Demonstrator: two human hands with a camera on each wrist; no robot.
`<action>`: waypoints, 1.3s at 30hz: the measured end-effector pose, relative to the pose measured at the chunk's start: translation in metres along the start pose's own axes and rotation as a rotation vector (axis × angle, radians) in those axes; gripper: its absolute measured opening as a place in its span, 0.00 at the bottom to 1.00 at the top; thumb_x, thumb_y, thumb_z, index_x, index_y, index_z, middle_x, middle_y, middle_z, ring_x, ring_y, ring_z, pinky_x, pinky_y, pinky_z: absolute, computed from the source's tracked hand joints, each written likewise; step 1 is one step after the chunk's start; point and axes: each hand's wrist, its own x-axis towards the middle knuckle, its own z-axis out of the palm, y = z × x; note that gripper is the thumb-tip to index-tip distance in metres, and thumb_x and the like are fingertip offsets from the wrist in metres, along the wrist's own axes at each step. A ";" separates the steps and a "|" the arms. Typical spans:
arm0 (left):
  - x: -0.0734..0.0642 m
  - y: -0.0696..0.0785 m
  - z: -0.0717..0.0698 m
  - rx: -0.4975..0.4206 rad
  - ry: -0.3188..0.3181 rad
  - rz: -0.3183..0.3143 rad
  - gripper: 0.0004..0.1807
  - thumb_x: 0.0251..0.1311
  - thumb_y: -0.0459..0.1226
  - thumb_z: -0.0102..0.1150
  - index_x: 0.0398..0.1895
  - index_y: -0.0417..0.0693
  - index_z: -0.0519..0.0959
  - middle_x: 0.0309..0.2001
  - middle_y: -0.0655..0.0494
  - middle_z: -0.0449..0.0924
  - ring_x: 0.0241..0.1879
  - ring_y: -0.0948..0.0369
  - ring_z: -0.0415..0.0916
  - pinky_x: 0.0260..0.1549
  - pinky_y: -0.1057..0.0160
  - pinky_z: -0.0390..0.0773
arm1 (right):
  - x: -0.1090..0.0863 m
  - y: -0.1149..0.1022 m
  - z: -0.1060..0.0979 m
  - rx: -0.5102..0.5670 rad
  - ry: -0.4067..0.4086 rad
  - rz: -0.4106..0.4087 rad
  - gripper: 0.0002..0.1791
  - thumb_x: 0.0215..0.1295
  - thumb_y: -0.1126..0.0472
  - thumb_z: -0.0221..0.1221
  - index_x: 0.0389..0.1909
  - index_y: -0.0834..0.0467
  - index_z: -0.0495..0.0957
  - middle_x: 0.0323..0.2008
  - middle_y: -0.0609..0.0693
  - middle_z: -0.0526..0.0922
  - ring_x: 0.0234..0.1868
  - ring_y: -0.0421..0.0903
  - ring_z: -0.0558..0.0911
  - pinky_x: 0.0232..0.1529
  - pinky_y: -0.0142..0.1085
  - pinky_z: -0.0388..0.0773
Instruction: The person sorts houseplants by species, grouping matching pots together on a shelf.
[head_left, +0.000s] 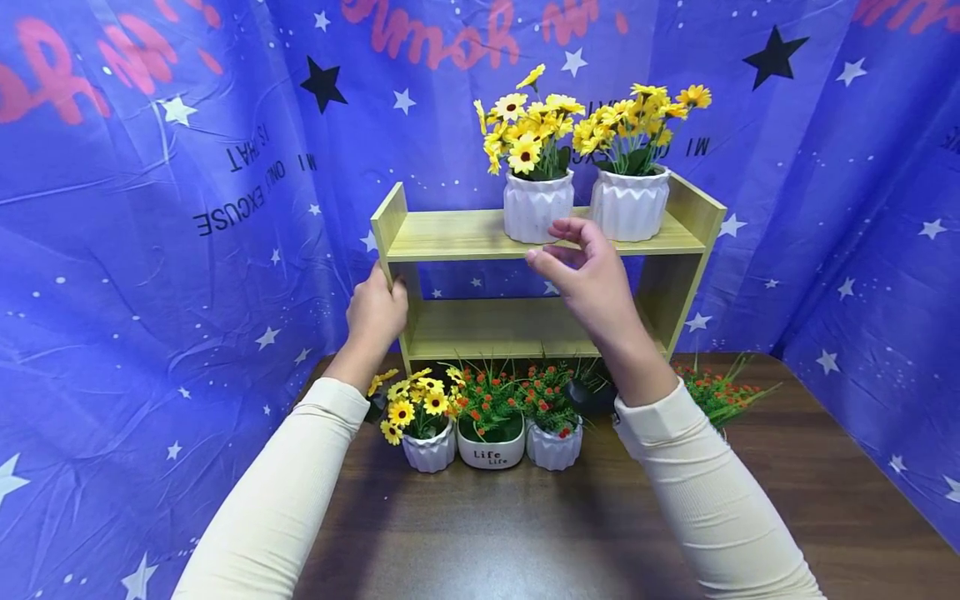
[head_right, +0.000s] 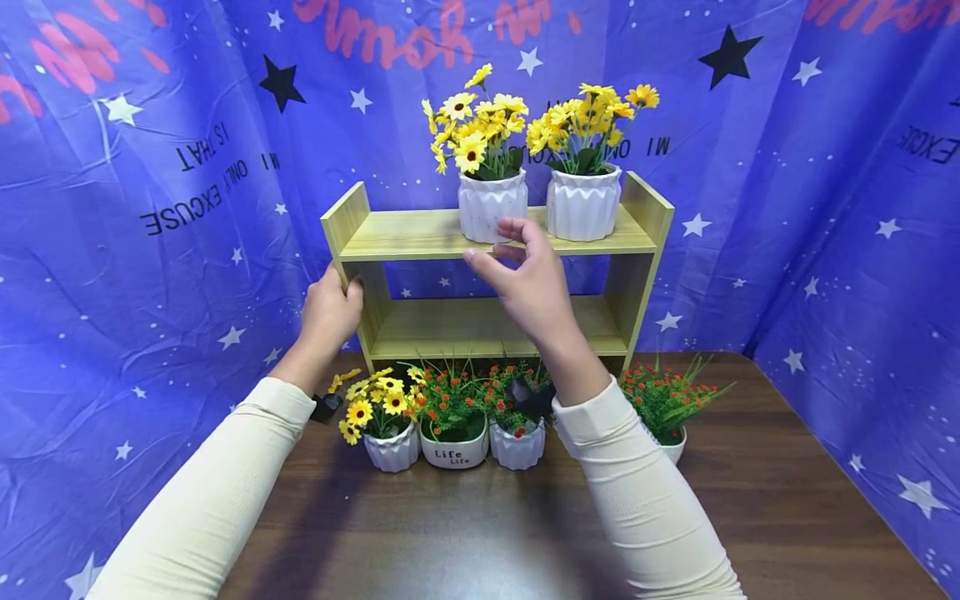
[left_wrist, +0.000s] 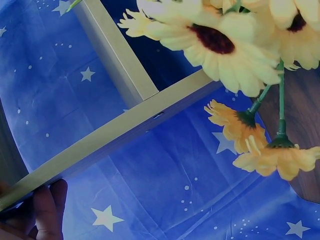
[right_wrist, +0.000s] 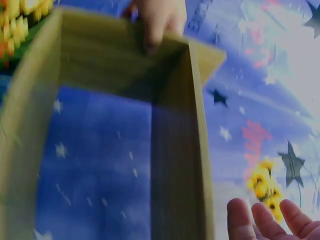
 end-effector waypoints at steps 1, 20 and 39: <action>0.000 0.000 -0.001 0.000 0.000 0.000 0.19 0.74 0.44 0.44 0.60 0.45 0.71 0.50 0.34 0.80 0.48 0.34 0.78 0.40 0.35 0.74 | -0.007 0.003 0.004 0.017 -0.019 -0.006 0.31 0.62 0.59 0.67 0.63 0.65 0.68 0.61 0.56 0.74 0.58 0.50 0.78 0.54 0.42 0.76; 0.001 0.000 -0.001 0.002 0.003 0.014 0.18 0.73 0.44 0.45 0.60 0.45 0.71 0.51 0.34 0.80 0.49 0.35 0.78 0.41 0.35 0.73 | -0.143 0.097 0.123 0.224 -0.433 0.126 0.23 0.60 0.66 0.67 0.55 0.67 0.73 0.52 0.59 0.80 0.51 0.59 0.82 0.50 0.38 0.80; 0.003 0.000 -0.002 0.013 -0.007 0.003 0.17 0.73 0.43 0.45 0.59 0.46 0.72 0.49 0.36 0.81 0.48 0.36 0.79 0.41 0.36 0.74 | -0.177 0.184 0.143 -0.052 -0.256 0.305 0.33 0.57 0.59 0.69 0.61 0.68 0.70 0.60 0.68 0.73 0.60 0.67 0.74 0.55 0.58 0.73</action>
